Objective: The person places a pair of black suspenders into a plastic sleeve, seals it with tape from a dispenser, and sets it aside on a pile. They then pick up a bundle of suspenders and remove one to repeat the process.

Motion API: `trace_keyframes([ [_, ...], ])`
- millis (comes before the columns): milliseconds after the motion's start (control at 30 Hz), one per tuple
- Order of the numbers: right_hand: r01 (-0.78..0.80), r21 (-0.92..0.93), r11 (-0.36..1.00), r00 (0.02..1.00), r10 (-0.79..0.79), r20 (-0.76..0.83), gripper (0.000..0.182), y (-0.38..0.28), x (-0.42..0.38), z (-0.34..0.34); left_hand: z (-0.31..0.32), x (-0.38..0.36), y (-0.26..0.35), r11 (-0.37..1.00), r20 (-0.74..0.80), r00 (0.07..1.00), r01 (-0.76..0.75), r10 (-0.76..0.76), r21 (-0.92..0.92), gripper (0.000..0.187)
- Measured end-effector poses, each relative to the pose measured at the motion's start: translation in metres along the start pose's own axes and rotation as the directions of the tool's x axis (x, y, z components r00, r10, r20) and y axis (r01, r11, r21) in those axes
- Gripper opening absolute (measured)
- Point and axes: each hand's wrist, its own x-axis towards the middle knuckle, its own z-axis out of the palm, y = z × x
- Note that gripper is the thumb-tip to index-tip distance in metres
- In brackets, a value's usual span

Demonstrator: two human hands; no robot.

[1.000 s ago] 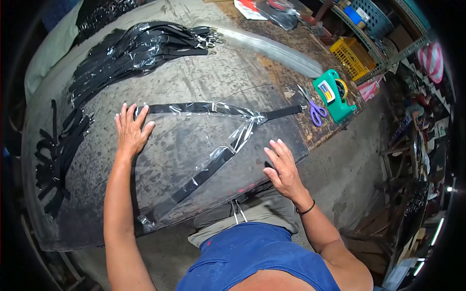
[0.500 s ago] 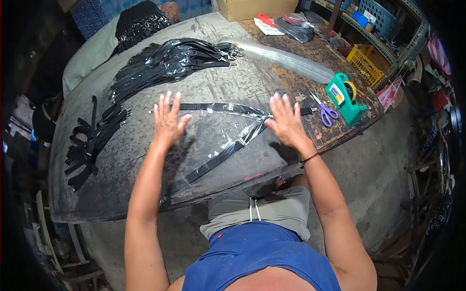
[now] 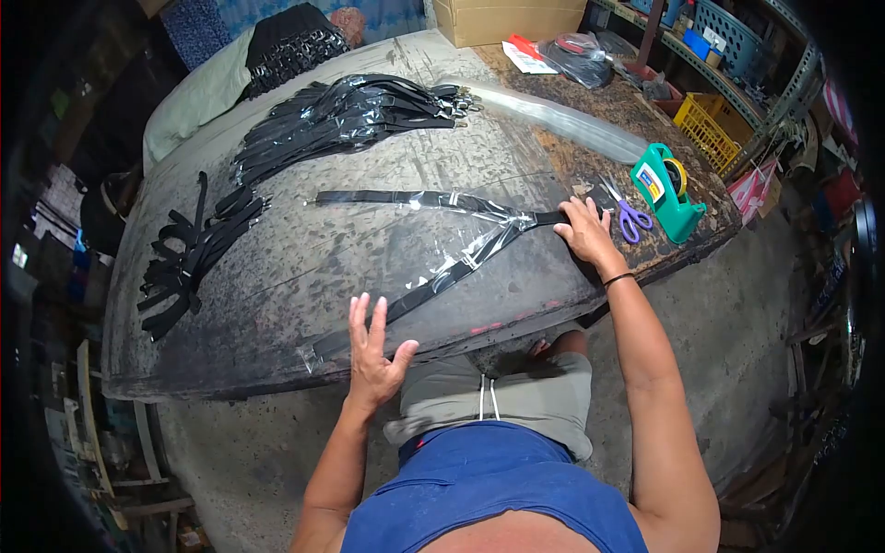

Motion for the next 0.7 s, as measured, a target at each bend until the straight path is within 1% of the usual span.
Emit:
trace_keyframes([
  [67, 0.033, 0.032, 0.999, 0.999, -0.034, 0.036, 0.036, 0.001, -0.001, -0.006, 0.001, 0.010, 0.005, 0.998, 0.047, 0.998, -0.041, 0.043, -0.037, 0.071],
  [100, 0.104, 0.022, 0.994, 0.992, -0.102, -0.067, 0.030, 0.000, -0.003, -0.005, 0.001, 0.018, 0.010, 0.998, 0.038, 0.997, -0.061, 0.062, -0.028, 0.068],
  [133, 0.107, 0.022, 0.994, 0.992, -0.105, -0.071, 0.030, 0.001, -0.003, -0.007, 0.004, 0.025, 0.013, 0.998, 0.033, 0.997, -0.062, 0.063, -0.027, 0.068],
  [200, 0.156, -0.005, 0.988, 0.987, -0.155, 0.037, 0.031, -0.003, -0.004, -0.019, 0.011, 0.040, 0.019, 0.984, 0.047, 0.983, -0.177, 0.178, -0.035, 0.071],
  [233, 0.164, -0.004, 0.986, 0.986, -0.164, 0.032, 0.031, -0.009, -0.005, -0.026, 0.015, 0.049, 0.026, 0.972, 0.053, 0.971, -0.233, 0.234, -0.020, 0.069],
  [267, 0.171, 0.235, 0.957, 0.983, -0.183, 0.031, 0.028, -0.022, -0.009, -0.039, 0.020, 0.059, 0.033, 0.973, 0.044, 0.972, -0.232, 0.232, -0.013, 0.069],
  [300, 0.168, 0.460, 0.872, 0.979, -0.203, 0.028, 0.025, -0.036, -0.013, -0.053, 0.026, 0.069, 0.041, 0.956, 0.049, 0.954, -0.294, 0.295, -0.025, 0.071],
  [333, 0.169, 0.524, 0.835, 0.973, -0.227, 0.046, 0.021, -0.051, -0.014, -0.066, 0.033, 0.079, 0.050, 0.935, 0.052, 0.934, -0.353, 0.355, -0.037, 0.072],
  [400, 0.058, 0.756, 0.652, 0.960, -0.245, 0.138, 0.018, -0.093, -0.023, -0.099, 0.042, 0.103, 0.074, 0.920, 0.032, 0.920, -0.391, 0.391, -0.005, 0.077],
  [433, 0.074, 0.757, 0.650, 0.956, -0.261, 0.131, 0.018, -0.115, -0.028, -0.112, 0.046, 0.114, 0.084, 0.919, -0.001, 0.919, -0.395, 0.395, -0.015, 0.077],
  [467, 0.107, 0.824, 0.556, 0.939, -0.329, 0.101, 0.017, -0.135, -0.033, -0.125, 0.048, 0.125, 0.093, 0.916, -0.033, 0.916, -0.400, 0.400, -0.023, 0.078],
  [500, 0.134, 0.881, 0.453, 0.917, -0.394, 0.063, 0.016, -0.152, -0.038, -0.136, 0.052, 0.136, 0.096, 0.922, -0.081, 0.919, -0.387, 0.385, -0.007, 0.069],
  [533, 0.153, 0.882, 0.447, 0.910, -0.412, 0.051, 0.016, -0.167, -0.041, -0.144, 0.055, 0.150, 0.089, 0.900, -0.197, 0.888, -0.432, 0.416, -0.050, 0.053],
  [567, 0.163, 0.939, 0.302, 0.870, -0.494, 0.008, 0.017, -0.180, -0.043, -0.150, 0.032, 0.156, 0.099, 0.945, -0.045, 0.964, -0.264, 0.260, -0.191, 0.044],
  [600, 0.157, 0.976, 0.149, 0.820, -0.570, -0.045, 0.018, -0.190, -0.046, -0.158, 0.004, 0.160, 0.108, 0.952, 0.123, 0.987, -0.065, 0.106, -0.299, 0.036],
  [633, 0.232, 0.965, 0.123, 0.803, -0.584, -0.119, 0.027, -0.200, -0.052, -0.170, -0.016, 0.168, 0.103, 0.894, 0.108, 0.994, 0.023, 0.029, -0.447, 0.030],
  [667, 0.279, 0.958, 0.064, 0.782, -0.594, -0.188, 0.035, -0.204, -0.055, -0.177, -0.030, 0.178, 0.086, 0.802, 0.088, 0.996, 0.072, -0.025, -0.593, 0.037],
  [700, 0.401, 0.908, 0.122, 0.787, -0.554, -0.274, 0.038, -0.206, -0.059, -0.182, -0.052, 0.185, 0.081, 0.682, 0.068, 0.995, 0.102, -0.078, -0.724, 0.046],
])
